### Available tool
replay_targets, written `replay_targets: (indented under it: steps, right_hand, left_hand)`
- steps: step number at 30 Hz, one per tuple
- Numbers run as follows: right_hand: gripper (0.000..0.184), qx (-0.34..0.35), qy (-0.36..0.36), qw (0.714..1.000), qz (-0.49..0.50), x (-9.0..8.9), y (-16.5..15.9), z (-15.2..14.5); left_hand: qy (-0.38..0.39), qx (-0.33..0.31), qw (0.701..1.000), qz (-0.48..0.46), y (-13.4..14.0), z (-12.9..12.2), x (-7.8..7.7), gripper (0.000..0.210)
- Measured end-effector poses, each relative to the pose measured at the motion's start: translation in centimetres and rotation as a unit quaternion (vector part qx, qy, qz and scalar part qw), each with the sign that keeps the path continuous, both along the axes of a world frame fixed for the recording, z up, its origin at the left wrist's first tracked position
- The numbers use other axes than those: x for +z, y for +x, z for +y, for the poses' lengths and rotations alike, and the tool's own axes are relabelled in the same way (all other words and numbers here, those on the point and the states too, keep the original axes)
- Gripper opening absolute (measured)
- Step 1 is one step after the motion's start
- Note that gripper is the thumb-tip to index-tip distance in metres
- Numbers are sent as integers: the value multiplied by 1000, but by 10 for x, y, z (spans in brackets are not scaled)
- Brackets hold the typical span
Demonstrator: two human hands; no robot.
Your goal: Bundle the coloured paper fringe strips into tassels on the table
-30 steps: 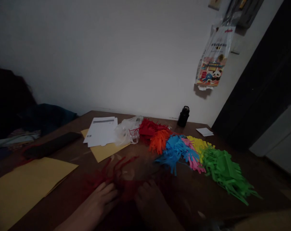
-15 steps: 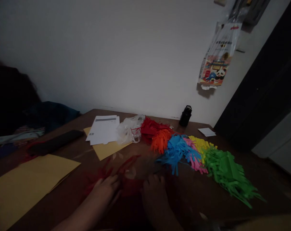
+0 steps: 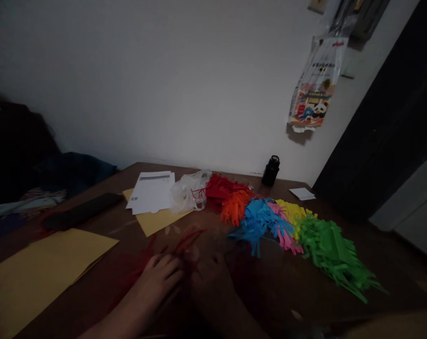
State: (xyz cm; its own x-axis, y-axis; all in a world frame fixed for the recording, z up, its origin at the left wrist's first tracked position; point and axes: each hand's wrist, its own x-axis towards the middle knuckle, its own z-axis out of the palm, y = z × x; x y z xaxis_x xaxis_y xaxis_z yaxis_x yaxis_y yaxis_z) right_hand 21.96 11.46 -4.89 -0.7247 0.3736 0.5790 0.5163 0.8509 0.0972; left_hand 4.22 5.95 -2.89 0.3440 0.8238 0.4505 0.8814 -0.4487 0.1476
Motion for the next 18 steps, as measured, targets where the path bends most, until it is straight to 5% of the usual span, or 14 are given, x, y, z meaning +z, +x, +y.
replay_targets:
  steps: [12,18]
  right_hand:
    - [8,40,-6,991,-131,2,26,-8]
    - [12,26,-44,995,-90,-4,39,1]
  left_hand:
    - [91,-103,990,19,-11,2,-14,34]
    - [73,-75,994,-16,-14,4,-30,39]
